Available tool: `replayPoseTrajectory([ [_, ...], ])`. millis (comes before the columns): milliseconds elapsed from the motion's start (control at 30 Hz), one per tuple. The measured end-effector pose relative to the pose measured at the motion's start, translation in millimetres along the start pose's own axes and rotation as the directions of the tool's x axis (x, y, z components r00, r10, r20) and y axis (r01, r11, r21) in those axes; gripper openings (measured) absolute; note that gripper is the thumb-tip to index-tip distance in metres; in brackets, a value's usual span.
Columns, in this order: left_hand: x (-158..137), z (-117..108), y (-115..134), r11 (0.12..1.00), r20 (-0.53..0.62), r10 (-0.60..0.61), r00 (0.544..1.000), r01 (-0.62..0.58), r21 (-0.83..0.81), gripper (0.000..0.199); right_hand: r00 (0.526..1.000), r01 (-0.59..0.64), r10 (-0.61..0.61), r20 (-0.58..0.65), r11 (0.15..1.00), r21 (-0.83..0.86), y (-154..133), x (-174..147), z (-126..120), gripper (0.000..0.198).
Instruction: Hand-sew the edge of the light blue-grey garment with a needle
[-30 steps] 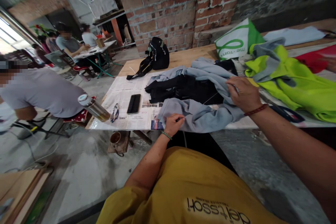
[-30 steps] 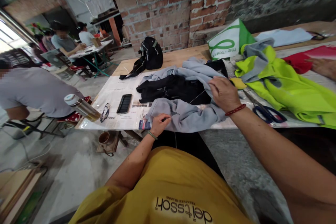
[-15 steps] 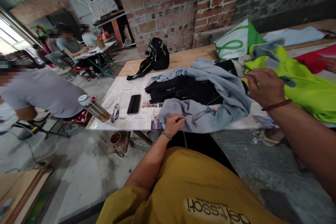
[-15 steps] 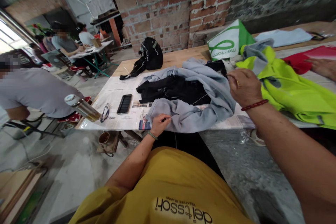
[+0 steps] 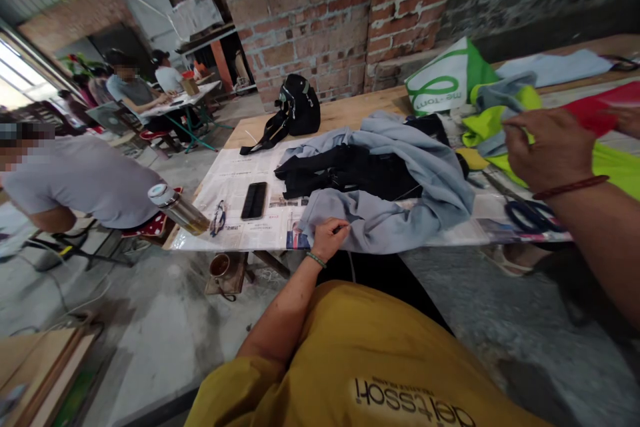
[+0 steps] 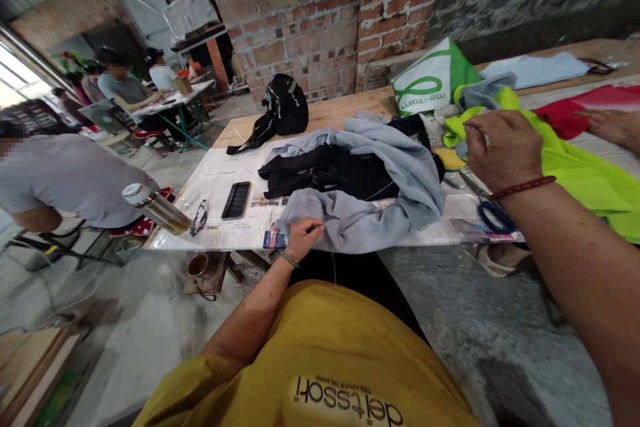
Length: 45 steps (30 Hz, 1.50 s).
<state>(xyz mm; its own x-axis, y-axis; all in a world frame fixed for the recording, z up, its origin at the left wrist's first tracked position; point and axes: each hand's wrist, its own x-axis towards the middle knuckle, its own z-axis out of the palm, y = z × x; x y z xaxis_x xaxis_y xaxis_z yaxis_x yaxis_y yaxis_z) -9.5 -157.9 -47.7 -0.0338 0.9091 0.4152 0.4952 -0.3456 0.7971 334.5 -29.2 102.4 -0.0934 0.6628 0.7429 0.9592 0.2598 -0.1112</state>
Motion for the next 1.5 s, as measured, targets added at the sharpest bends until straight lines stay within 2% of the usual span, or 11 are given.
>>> replayPoseTrajectory([
  [100,-0.4,0.3,-0.4,1.0,-0.011,0.008,1.0,-0.008,-0.011,0.01,0.999,-0.043,0.043,-0.003,0.998,0.049,-0.9,-0.9,-4.0,0.025],
  [167,-0.6,0.4,-0.3,1.0,-0.023,0.005,1.0,-0.005,-0.021,0.01,0.995,-0.1,0.101,0.005,0.982,0.16,-7.9,-6.2,-5.7,0.024],
  [267,-0.6,0.2,0.7,0.999,-0.05,-0.014,0.999,0.012,-0.038,0.011,0.965,-0.262,0.24,0.105,0.89,0.373,-28.8,-25.7,-2.8,0.026],
  [367,-0.5,-0.5,2.6,0.998,-0.063,-0.032,0.998,0.028,-0.055,0.013,0.952,-0.269,0.161,0.261,0.845,0.463,-61.8,-61.5,6.5,0.024],
  [433,-0.4,-1.0,3.6,0.998,-0.062,-0.045,0.997,0.042,-0.052,0.014,0.937,-0.23,0.02,0.348,0.784,0.576,-88.8,-91.3,13.5,0.021],
  [500,-0.2,-1.2,4.0,0.997,-0.064,-0.066,0.996,0.064,-0.036,0.017,0.903,-0.25,-0.09,0.421,0.685,0.684,-116.5,-120.8,19.0,0.021],
  [567,-0.1,-1.1,3.4,0.996,-0.065,-0.091,0.994,0.09,-0.019,0.023,0.839,-0.328,-0.165,0.518,0.607,0.724,-141.5,-144.9,22.4,0.019],
  [667,-0.5,-0.7,1.0,0.995,-0.054,-0.101,0.993,0.101,-0.013,0.029,0.695,-0.441,-0.265,0.669,0.578,0.687,-169.1,-165.6,25.6,0.021],
  [733,-1.0,-0.3,-1.4,0.995,-0.048,-0.096,0.994,0.095,-0.033,0.03,0.655,-0.448,-0.293,0.697,0.592,0.67,-180.4,-169.7,27.9,0.021],
  [1000,-2.6,-0.5,-8.2,0.975,-0.065,-0.143,0.988,0.129,-0.182,0.03,0.641,-0.408,-0.27,0.718,0.673,0.617,-198.1,-163.9,37.9,0.022],
  [1500,-4.1,-2.9,-11.1,0.971,-0.036,-0.104,0.994,0.094,-0.221,0.028,0.662,-0.449,-0.193,0.724,0.672,0.589,-204.0,-165.3,43.9,0.021],
])
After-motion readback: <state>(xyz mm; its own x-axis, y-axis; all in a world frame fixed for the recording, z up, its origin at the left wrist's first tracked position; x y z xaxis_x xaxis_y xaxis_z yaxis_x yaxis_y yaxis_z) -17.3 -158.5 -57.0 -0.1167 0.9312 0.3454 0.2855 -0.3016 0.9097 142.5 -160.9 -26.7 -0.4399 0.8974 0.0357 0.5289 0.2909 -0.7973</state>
